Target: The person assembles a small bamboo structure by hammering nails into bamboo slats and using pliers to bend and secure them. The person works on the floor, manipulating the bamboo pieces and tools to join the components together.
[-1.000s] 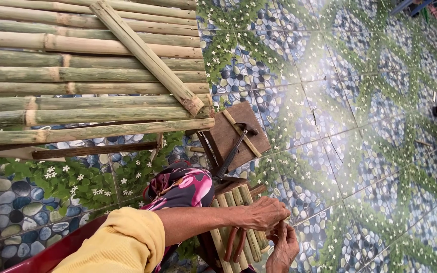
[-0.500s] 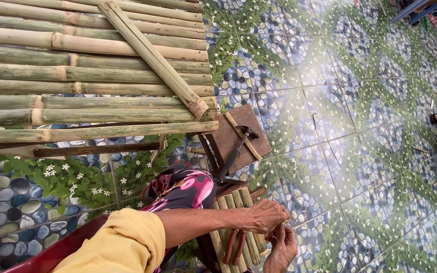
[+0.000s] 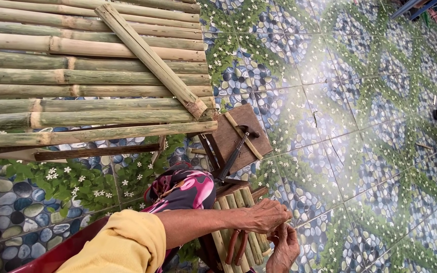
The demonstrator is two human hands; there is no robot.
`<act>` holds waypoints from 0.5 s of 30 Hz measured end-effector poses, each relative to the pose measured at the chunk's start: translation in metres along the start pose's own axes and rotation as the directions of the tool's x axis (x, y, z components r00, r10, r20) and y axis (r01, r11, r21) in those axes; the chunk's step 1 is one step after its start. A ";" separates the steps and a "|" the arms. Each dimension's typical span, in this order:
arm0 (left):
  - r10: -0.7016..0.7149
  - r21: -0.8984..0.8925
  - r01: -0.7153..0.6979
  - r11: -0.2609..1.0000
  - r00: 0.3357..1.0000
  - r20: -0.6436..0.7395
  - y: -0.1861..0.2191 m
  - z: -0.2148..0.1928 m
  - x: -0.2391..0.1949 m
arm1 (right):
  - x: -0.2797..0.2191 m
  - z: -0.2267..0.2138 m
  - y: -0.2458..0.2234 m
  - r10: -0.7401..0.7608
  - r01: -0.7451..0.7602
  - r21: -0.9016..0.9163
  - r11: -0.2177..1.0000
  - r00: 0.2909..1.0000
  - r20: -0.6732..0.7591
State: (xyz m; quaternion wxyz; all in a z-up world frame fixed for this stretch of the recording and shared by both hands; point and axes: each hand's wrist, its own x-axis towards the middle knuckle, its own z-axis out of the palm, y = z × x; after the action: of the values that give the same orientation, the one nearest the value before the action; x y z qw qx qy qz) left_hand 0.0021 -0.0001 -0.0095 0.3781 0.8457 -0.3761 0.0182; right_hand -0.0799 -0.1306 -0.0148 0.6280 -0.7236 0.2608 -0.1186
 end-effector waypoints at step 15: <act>-0.001 -0.016 0.001 1.000 1.000 0.017 0.005 -0.016 -0.002 | -0.005 0.005 -0.008 0.011 -0.011 -0.019 1.000 1.000 -0.005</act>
State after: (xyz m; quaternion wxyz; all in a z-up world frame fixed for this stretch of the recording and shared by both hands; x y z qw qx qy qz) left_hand 0.0017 0.0094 0.0045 0.3819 0.8429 -0.3790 0.0078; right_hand -0.0801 -0.1236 -0.0076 0.6209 -0.7279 0.2677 -0.1143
